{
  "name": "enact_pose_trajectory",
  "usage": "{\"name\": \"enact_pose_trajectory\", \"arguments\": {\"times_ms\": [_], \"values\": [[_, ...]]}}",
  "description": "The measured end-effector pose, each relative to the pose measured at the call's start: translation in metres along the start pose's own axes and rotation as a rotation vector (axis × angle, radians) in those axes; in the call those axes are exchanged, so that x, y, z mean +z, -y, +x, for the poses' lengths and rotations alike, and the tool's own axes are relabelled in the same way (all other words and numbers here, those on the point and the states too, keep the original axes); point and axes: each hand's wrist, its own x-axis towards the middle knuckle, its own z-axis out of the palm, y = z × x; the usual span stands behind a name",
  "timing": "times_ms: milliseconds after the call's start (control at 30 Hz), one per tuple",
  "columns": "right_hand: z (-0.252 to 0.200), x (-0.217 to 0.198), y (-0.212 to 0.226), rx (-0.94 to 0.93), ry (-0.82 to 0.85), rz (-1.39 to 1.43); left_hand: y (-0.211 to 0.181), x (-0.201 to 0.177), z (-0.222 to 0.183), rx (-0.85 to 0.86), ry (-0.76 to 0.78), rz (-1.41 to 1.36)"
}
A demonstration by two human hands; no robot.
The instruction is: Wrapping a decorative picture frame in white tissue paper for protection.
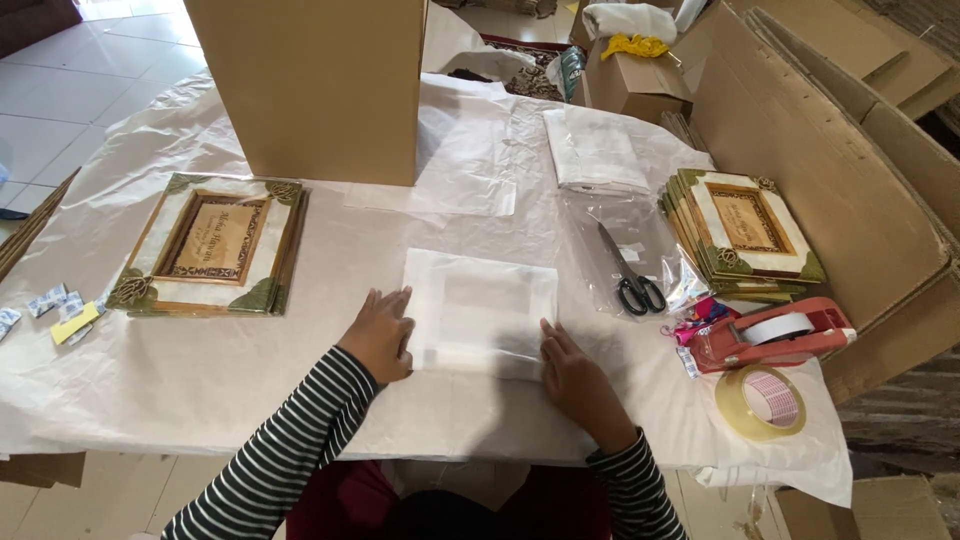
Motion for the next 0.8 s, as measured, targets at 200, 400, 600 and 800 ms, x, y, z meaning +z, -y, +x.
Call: {"name": "enact_pose_trajectory", "arguments": {"times_ms": [200,400,600,800], "values": [[-0.014,0.034,-0.003,-0.02,-0.352,-0.042,0.035,0.061,0.0,0.275,-0.374,-0.217],[-0.019,0.061,-0.007,-0.014,-0.495,-0.281,0.031,0.063,-0.012,0.291,-0.54,-0.33],[-0.023,0.075,-0.011,0.042,-0.552,-0.237,0.035,0.085,-0.01,0.265,-0.668,-0.197],[-0.024,0.089,-0.015,0.035,-0.603,-0.309,0.033,0.108,-0.013,0.216,-0.734,-0.082]]}}
